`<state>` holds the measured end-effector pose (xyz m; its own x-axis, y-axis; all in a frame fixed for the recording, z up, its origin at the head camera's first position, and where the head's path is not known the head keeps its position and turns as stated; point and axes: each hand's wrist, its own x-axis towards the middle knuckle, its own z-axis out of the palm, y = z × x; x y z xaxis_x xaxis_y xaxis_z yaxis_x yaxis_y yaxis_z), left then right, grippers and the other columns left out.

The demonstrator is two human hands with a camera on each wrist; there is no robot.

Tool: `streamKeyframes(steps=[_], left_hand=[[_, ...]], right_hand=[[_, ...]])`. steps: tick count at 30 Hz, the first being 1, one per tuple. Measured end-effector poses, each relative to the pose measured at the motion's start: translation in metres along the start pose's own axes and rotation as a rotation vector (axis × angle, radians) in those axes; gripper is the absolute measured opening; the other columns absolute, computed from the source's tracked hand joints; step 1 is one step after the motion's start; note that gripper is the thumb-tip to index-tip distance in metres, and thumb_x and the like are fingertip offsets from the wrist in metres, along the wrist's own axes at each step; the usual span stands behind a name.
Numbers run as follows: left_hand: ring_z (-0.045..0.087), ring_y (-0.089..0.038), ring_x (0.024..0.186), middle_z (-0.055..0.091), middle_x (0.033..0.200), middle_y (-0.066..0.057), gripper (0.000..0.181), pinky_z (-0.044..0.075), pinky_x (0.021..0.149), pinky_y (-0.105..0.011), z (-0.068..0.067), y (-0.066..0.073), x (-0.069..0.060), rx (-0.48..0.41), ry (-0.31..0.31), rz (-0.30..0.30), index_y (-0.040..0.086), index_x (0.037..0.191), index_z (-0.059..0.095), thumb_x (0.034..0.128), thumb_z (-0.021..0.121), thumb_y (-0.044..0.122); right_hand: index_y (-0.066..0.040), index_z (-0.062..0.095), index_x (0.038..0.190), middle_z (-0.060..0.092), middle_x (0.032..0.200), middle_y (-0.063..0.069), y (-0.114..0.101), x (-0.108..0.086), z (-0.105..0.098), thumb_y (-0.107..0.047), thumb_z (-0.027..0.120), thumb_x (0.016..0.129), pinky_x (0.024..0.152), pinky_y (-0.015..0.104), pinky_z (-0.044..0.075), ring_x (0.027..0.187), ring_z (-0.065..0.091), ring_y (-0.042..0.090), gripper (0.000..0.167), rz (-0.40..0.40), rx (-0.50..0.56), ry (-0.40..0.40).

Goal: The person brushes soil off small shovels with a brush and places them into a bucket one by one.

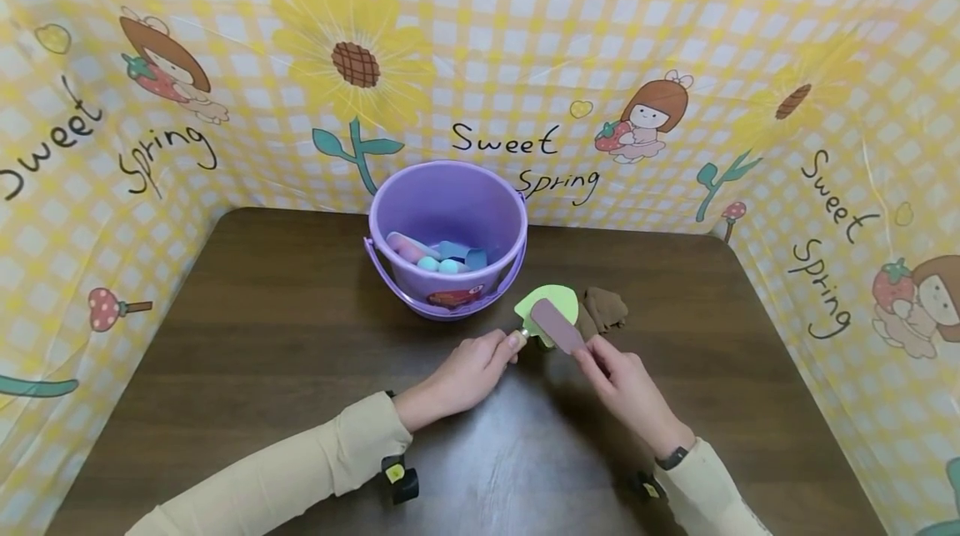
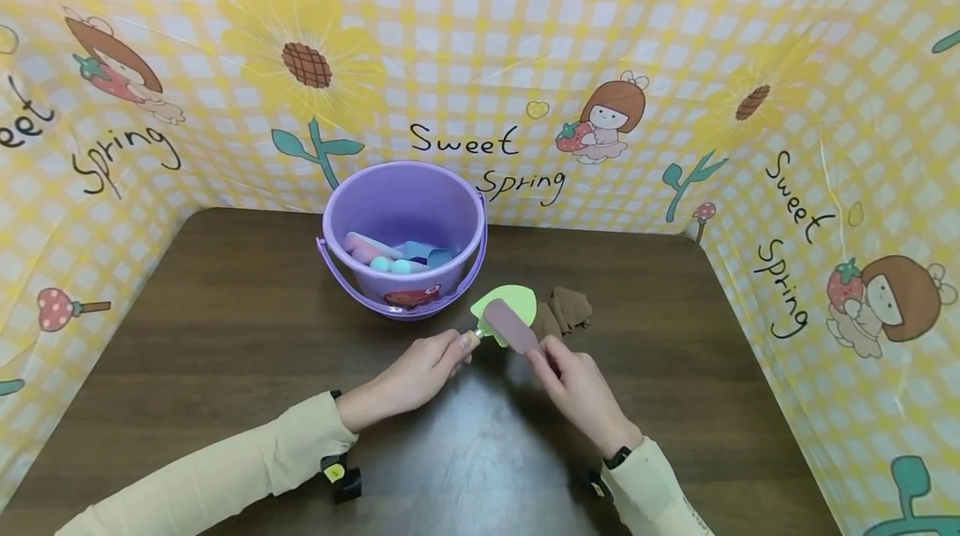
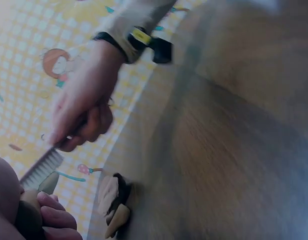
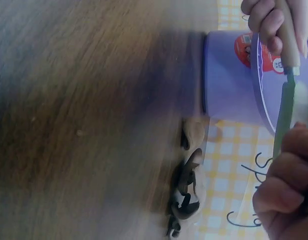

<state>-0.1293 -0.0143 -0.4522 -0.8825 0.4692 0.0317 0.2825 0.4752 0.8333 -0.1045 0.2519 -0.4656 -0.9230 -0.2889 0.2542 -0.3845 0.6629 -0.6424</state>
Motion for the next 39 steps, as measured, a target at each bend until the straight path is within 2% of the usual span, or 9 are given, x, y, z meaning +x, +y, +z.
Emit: streamKeyframes(steps=[3,8,11,16,21,24,30,33,39], left_hand=[[0.048,-0.012,0.064,0.052,0.072,0.003,0.037,0.043,0.064,-0.03,-0.003,0.003,0.0,-0.007,-0.007,-0.006,0.009,0.093,0.063,0.1136,0.041,0.031],[0.051,-0.013,0.068,0.055,0.076,0.004,0.036,0.045,0.069,-0.032,-0.003,0.004,-0.002,0.031,0.002,0.003,0.01,0.092,0.063,0.113,0.044,0.031],[0.051,-0.013,0.068,0.053,0.075,0.004,0.037,0.045,0.067,-0.031,-0.003,0.003,-0.004,0.042,0.004,0.012,0.01,0.09,0.063,0.1125,0.045,0.034],[0.045,-0.01,0.062,0.044,0.068,0.006,0.036,0.04,0.059,-0.028,-0.001,0.002,-0.004,0.08,0.0,0.03,0.013,0.086,0.059,0.1113,0.049,0.036],[0.048,-0.009,0.064,0.046,0.069,0.008,0.034,0.042,0.061,-0.028,0.0,0.0,-0.005,0.1,0.005,0.058,0.012,0.089,0.061,0.1109,0.05,0.035],[0.049,-0.01,0.065,0.047,0.07,0.008,0.032,0.043,0.062,-0.028,0.0,0.0,-0.005,0.096,0.01,0.071,0.012,0.09,0.062,0.1107,0.051,0.034],[0.049,-0.01,0.065,0.046,0.069,0.009,0.03,0.043,0.062,-0.028,0.0,0.0,-0.006,0.098,0.035,0.078,0.013,0.09,0.063,0.11,0.053,0.032],[0.049,-0.01,0.065,0.046,0.07,0.01,0.03,0.043,0.062,-0.029,0.001,0.0,-0.006,0.095,0.046,0.071,0.013,0.09,0.064,0.1098,0.053,0.031],[0.052,-0.011,0.07,0.051,0.075,0.007,0.032,0.045,0.067,-0.029,0.003,0.002,-0.005,0.043,0.046,0.065,0.01,0.094,0.065,0.1113,0.049,0.032]], right_hand=[[-0.014,0.061,0.093,0.042,0.067,-0.012,0.005,0.002,-0.001,-0.008,0.068,0.1,0.051,0.024,0.038,0.056,0.041,0.002,0.012,0.01,-0.05,0.068],[-0.011,0.06,0.089,0.042,0.066,-0.007,0.009,0.004,-0.007,-0.016,0.064,0.105,0.05,0.025,0.034,0.055,0.039,0.006,0.017,0.142,-0.117,0.159],[-0.011,0.059,0.087,0.043,0.066,-0.005,0.005,0.004,-0.009,-0.019,0.064,0.105,0.05,0.026,0.034,0.055,0.039,0.007,0.02,0.184,-0.129,0.184],[-0.012,0.061,0.091,0.042,0.066,-0.009,-0.006,0.005,-0.008,-0.014,0.066,0.103,0.049,0.024,0.035,0.055,0.039,0.004,0.014,0.091,-0.086,0.116],[-0.013,0.061,0.095,0.043,0.068,-0.011,-0.014,0.007,-0.004,-0.012,0.068,0.101,0.05,0.023,0.037,0.057,0.039,0.001,0.009,0.014,-0.034,0.037],[-0.013,0.06,0.092,0.04,0.067,-0.011,-0.011,0.008,-0.004,-0.014,0.067,0.102,0.049,0.024,0.035,0.055,0.038,0.002,0.012,0.041,-0.057,0.069],[-0.011,0.058,0.087,0.04,0.065,-0.006,-0.002,0.007,-0.007,-0.019,0.063,0.106,0.048,0.026,0.033,0.053,0.038,0.007,0.021,0.176,-0.143,0.169],[-0.01,0.058,0.086,0.041,0.065,-0.004,-0.001,0.006,-0.009,-0.02,0.063,0.106,0.048,0.026,0.032,0.053,0.038,0.007,0.022,0.194,-0.157,0.199],[-0.013,0.059,0.091,0.041,0.066,-0.011,-0.006,0.004,-0.003,-0.013,0.068,0.102,0.049,0.024,0.036,0.054,0.039,0.002,0.013,0.027,-0.082,0.118]])
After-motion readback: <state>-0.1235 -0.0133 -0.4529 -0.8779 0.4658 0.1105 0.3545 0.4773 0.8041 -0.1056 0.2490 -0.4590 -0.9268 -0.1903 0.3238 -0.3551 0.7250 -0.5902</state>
